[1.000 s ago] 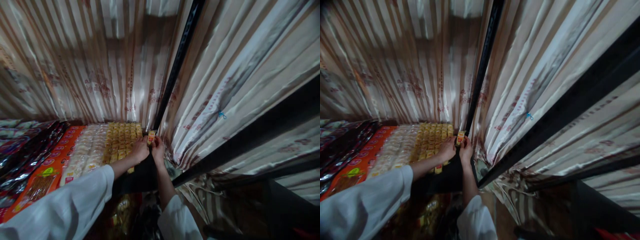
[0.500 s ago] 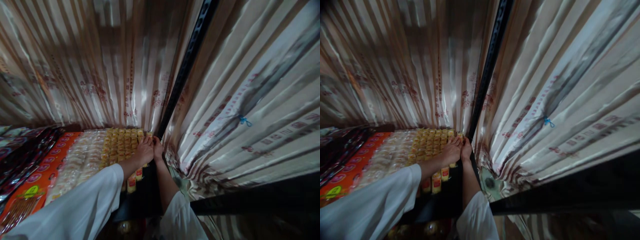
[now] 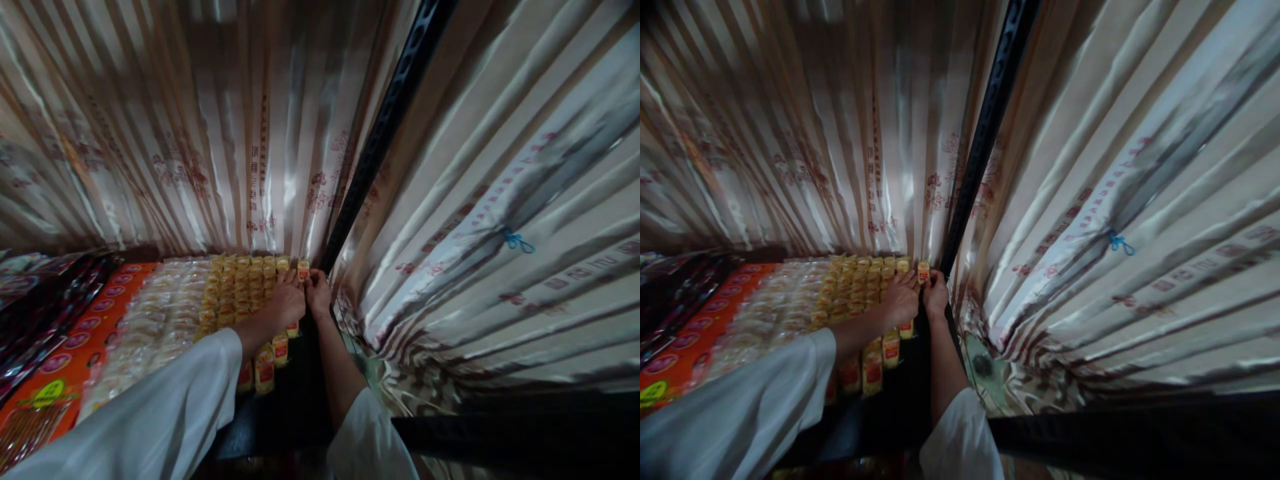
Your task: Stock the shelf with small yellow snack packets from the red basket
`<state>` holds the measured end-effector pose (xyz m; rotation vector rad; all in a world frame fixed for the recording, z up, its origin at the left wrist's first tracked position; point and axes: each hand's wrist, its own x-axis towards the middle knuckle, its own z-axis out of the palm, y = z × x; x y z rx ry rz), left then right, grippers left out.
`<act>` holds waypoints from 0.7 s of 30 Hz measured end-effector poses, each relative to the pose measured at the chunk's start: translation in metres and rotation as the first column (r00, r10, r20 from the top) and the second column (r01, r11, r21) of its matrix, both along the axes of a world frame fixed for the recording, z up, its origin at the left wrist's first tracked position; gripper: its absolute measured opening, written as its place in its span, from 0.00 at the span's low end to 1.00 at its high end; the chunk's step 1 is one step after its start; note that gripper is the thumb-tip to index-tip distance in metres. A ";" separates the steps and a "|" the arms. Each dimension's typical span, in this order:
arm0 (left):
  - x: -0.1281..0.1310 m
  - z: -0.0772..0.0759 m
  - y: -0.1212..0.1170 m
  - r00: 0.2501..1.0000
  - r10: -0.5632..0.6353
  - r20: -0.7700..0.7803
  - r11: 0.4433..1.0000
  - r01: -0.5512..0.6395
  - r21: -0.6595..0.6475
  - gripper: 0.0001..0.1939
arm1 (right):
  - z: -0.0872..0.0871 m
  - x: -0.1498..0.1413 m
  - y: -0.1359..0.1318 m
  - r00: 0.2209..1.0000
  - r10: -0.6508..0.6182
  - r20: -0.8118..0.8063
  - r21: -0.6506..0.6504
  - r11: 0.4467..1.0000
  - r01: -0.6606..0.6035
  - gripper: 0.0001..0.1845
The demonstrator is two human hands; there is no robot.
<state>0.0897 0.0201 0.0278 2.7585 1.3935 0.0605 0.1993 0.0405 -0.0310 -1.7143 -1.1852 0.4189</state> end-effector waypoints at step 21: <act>0.001 -0.016 0.009 0.997 0.047 0.056 0.999 -0.049 0.025 0.17 | -0.030 -0.010 0.007 0.994 0.108 -0.007 0.126 0.986 -0.107 0.14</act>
